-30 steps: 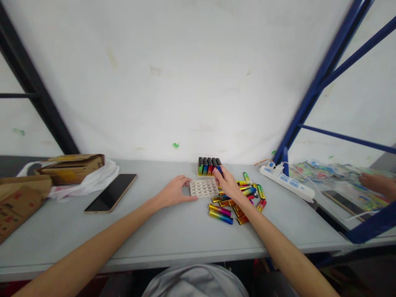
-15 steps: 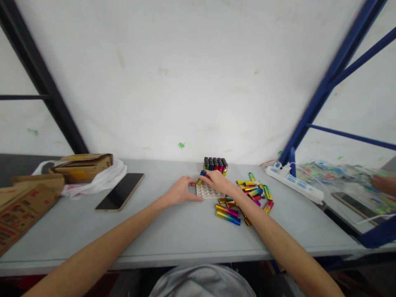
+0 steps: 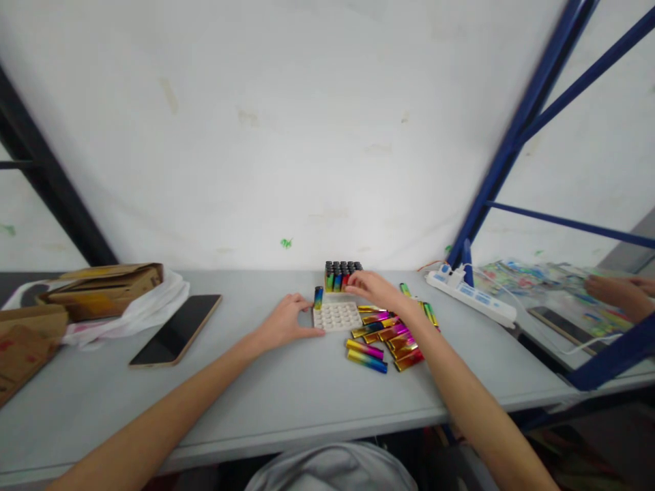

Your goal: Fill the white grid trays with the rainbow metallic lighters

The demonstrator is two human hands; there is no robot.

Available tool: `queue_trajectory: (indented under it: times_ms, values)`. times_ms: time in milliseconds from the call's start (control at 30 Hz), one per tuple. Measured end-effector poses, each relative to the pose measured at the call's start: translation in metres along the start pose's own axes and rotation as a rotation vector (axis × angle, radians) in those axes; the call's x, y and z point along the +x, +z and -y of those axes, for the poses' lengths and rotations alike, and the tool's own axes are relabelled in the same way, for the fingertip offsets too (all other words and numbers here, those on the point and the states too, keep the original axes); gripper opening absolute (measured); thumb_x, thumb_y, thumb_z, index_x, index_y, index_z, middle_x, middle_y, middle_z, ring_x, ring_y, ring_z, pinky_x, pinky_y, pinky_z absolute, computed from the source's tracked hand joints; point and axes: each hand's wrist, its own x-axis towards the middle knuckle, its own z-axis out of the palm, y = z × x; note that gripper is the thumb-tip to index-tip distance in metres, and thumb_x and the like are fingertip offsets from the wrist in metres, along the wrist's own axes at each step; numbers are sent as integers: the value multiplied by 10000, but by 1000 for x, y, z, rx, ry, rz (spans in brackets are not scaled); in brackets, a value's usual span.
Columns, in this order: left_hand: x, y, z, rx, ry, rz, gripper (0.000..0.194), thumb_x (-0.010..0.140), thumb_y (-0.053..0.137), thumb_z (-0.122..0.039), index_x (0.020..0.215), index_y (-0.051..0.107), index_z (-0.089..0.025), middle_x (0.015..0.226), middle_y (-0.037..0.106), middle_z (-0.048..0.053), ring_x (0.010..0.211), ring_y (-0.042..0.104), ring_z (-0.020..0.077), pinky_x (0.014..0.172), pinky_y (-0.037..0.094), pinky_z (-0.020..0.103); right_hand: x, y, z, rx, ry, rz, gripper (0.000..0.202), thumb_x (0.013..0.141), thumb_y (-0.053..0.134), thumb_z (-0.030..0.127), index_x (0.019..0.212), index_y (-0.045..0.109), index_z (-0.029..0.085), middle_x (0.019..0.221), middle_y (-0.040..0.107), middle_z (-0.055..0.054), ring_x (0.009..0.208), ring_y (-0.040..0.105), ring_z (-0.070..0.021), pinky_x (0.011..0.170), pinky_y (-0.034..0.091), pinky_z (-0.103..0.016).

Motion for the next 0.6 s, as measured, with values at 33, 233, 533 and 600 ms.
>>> queue_trajectory:
  times_ms: [33,233,533,600]
  values:
    - [0,-1,0,-1,2,7,747,658,741,-772,1118,758,-184,1030,671,103,1003,610,307,914,504,389,-8,-13,-12,-1,34,14,289,999,554,412,1024,703,165,973,728,-83,851,645,-188,797,488,-297]
    - [0,-3,1,18,-2,-3,758,687,704,-784,1143,755,-181,1077,663,120,1046,603,320,966,498,421,-58,-58,-83,9,386,208,313,863,695,392,1063,760,161,979,782,-104,864,712,-235,788,536,-310]
    - [0,-5,1,29,10,2,753,700,689,-788,1143,743,-181,1078,655,117,1047,603,316,970,494,415,-87,-73,-116,92,442,279,413,739,752,498,1003,799,185,1032,791,-91,938,718,-282,870,546,-355]
    - [0,-5,0,28,8,1,739,702,692,-782,1133,742,-184,1080,657,114,1046,602,313,967,493,413,-86,-72,-109,117,415,228,397,753,739,511,964,792,179,986,791,-93,925,707,-276,864,540,-356]
